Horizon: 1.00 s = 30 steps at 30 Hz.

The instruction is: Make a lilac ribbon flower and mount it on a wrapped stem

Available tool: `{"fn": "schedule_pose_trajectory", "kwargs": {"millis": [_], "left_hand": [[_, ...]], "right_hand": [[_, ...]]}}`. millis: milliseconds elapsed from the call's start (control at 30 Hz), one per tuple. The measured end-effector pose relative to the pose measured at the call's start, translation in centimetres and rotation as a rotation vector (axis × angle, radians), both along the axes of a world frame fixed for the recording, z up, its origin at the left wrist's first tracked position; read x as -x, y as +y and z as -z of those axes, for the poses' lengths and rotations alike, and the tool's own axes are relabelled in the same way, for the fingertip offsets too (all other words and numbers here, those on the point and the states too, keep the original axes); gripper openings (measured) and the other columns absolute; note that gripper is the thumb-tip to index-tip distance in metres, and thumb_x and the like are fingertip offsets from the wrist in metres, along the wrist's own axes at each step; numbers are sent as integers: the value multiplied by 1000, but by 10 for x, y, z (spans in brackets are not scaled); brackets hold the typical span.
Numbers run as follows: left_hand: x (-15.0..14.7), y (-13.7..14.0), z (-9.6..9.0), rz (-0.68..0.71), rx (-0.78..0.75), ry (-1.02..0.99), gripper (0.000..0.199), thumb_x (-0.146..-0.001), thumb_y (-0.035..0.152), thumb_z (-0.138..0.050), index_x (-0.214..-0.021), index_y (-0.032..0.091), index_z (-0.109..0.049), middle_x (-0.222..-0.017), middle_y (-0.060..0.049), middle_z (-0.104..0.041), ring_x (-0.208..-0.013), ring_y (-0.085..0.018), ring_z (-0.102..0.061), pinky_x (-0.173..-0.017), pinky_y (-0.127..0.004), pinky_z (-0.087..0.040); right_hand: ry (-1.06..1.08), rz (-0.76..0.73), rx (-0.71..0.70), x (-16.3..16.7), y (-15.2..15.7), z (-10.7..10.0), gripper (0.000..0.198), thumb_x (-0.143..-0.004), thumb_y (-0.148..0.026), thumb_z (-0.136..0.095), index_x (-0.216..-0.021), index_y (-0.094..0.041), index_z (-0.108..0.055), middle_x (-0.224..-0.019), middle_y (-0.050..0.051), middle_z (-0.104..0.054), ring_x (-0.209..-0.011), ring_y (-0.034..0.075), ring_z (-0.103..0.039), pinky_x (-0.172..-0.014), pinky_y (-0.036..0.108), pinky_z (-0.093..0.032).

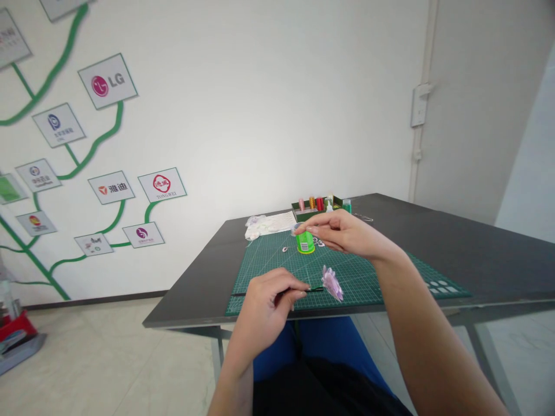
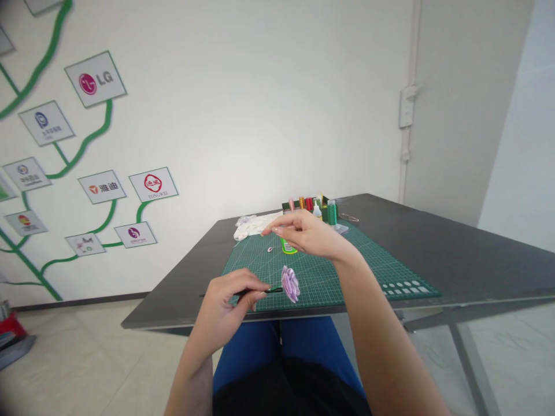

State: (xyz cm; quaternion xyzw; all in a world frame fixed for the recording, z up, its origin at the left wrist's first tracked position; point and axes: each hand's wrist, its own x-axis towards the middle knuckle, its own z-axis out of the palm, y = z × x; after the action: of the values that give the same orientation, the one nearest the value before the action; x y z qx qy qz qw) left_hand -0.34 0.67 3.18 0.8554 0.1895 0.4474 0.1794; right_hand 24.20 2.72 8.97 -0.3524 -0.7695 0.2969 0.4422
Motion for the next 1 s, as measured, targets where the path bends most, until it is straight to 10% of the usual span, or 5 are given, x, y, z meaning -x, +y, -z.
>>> {"fn": "schedule_pose_trajectory", "kwargs": {"millis": [400, 1000], "left_hand": [[5, 7, 3, -119, 158, -226, 12, -94, 14, -71, -95, 17, -82, -76, -2, -70, -54, -11, -61, -54, -22, -49], [-1, 12, 7, -173, 264, -260, 12, -89, 20, -71, -91, 16, -83, -73, -1, -69, -51, -10, -60, -51, -21, -47]], "right_hand": [[113, -167, 381, 18, -18, 124, 58, -101, -60, -61, -117, -8, -81, -46, -11, -35, -40, 8, -26, -40, 22, -19], [226, -395, 249, 5, -66, 106, 46, -104, -53, -68, -114, -13, -88, -48, -7, -42, -37, 5, -29, -36, 19, -18]]}}
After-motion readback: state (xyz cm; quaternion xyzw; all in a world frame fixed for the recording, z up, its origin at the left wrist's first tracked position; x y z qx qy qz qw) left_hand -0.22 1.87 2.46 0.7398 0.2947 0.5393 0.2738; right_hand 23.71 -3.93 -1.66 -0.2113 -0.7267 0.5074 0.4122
